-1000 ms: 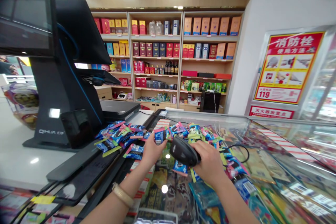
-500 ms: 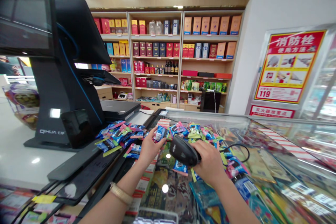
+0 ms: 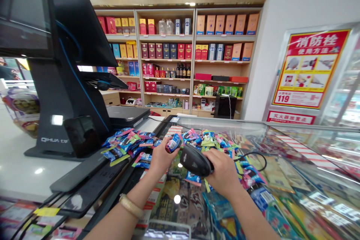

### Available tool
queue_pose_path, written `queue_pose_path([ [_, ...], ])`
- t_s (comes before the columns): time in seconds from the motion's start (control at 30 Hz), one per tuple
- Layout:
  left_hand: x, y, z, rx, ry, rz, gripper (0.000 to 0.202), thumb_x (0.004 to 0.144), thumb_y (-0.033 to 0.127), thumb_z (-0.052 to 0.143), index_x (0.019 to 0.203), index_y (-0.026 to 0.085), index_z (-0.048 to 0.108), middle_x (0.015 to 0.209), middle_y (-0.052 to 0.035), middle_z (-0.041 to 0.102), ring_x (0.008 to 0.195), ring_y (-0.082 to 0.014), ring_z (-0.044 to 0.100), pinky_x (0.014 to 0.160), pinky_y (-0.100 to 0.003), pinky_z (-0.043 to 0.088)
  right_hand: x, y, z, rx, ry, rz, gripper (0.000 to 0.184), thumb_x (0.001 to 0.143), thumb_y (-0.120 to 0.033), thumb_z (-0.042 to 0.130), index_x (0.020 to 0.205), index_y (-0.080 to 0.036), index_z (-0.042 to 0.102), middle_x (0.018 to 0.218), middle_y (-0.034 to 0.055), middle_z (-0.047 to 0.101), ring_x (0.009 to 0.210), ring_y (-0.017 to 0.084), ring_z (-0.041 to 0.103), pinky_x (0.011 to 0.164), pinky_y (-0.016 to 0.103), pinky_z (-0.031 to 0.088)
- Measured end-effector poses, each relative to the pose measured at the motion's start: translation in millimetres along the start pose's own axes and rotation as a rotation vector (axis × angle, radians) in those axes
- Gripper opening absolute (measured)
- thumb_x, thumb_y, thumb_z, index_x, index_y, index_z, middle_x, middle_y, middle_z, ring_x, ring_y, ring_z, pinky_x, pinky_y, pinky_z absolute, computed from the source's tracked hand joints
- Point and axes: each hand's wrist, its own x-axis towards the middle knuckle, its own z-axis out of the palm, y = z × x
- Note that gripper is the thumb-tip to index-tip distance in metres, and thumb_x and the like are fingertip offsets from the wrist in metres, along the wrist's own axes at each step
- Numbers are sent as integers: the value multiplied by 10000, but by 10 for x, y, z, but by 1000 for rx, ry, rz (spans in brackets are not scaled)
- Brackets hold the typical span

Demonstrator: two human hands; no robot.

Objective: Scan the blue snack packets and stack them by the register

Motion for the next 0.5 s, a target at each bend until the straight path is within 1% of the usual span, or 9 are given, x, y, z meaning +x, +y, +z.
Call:
queue_pose_path([
  [0.23,-6,-20,16,-1,-11,3,367,664,181,697,1025,222,642,916,-35,723,842,-218,674,785,-325,517,3,-1,-5,-19,-15,14,189,691,-151,514,843,-198,616,804,53,650,718,183,590,645,271,433],
  [0.37,-11,-32,36,1,-9,-5,340,659,173,702,993,215,656,857,-24,719,802,-207,672,766,-320,519,-4,12,-3,-19,-11,11,195,699,-159,520,862,-201,617,799,47,650,718,184,598,640,271,435],
  [0.43,1,-55,62,-59,7,-47,307,647,190,717,950,196,665,800,-24,714,744,-198,665,718,-310,522,-19,36,4,-22,-2,7,212,702,-155,517,883,-204,618,813,46,653,728,186,603,642,274,437],
  [0.5,35,-87,78,-212,22,-138,258,647,220,723,893,168,664,732,-24,701,672,-181,652,645,-288,521,-37,68,12,-23,9,0,226,704,-150,510,896,-205,617,836,50,656,741,189,608,648,277,441],
])
